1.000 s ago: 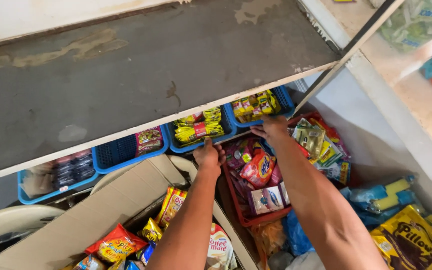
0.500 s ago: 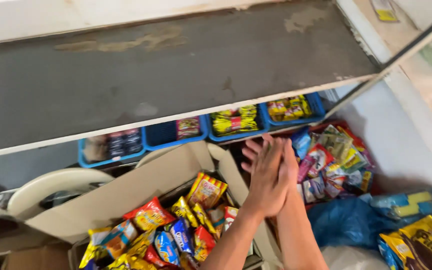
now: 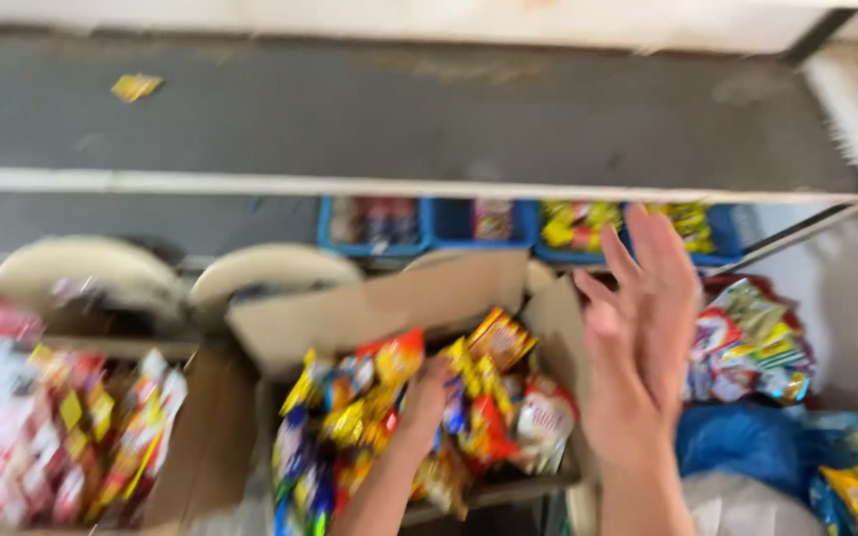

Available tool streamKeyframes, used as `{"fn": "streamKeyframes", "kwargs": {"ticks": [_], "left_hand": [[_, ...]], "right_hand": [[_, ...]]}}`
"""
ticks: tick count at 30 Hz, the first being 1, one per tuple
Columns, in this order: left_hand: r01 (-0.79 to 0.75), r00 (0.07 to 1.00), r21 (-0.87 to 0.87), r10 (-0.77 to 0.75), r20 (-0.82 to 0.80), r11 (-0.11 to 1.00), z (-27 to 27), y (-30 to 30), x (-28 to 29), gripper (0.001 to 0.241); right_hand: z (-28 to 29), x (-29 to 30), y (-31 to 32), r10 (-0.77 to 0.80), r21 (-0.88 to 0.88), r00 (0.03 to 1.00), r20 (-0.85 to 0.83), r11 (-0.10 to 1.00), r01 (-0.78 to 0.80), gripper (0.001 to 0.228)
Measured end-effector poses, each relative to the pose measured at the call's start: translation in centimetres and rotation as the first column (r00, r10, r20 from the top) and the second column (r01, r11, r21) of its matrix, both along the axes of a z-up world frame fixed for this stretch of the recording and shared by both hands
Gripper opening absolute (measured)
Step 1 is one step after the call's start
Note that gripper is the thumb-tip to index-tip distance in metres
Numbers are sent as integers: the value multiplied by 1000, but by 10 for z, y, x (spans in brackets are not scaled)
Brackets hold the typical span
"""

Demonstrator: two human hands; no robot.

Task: Organizing and arranging various food and drink powder sachets and bags on grocery store shelves.

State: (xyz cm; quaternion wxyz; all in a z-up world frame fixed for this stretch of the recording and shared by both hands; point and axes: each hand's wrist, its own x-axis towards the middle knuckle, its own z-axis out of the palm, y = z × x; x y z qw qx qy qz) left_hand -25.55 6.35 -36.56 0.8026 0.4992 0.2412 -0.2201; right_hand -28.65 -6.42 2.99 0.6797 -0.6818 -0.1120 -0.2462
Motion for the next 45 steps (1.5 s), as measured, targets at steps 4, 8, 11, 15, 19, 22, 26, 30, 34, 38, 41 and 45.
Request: {"fn": "streamKeyframes", "kwargs": {"ticks": [4,8,11,15,19,22,26,30,34,38,41,45], "left_hand": [[14,989,-224,-46,-138,974,175,50,-4,72],[-64,997,-358,42,-70,931,230,111,15,81],[-60,964,-345,144,222,937,300,151,28,79],[-184,551,116,5,834,976,375,152,-8,73],[-323,303,498,-411,860,805,314,147,-65,69],[-271,148,538,-518,842,798,239,157,-79,73],[-311,411,831,-723,556,462,213,180,-73,59],[-43,809,961,-555,194,273,148,225,-66,53],[-217,870,845,-296,395,488,90,265,-66,36],[-279,921,738,-45,386,615,136,266,-67,47],[-219,948,760,-51,314,612,168,259,-66,65],[-387,681,701,-327,655,599,236,225,-69,52]], "right_hand": [[-100,-8,82,20,-368,999,-29,929,-29,66],[-184,-23,122,227,-532,965,-132,805,-262,66],[-222,-10,126,135,-489,918,-374,812,-319,77],[-302,-22,125,232,195,267,-935,968,-159,82],[-219,-28,162,829,876,465,-310,439,-199,81],[-154,-19,179,919,880,394,-6,191,-434,87],[-169,-17,168,875,943,439,-206,298,-151,77],[-192,-22,157,580,614,371,-725,789,-33,56],[-219,-19,145,492,600,597,-634,800,-23,41],[-216,-20,156,350,544,605,-715,822,167,45],[-278,-5,140,482,647,661,-575,763,7,62],[-280,-1,154,582,614,632,-512,762,-204,81]]}}
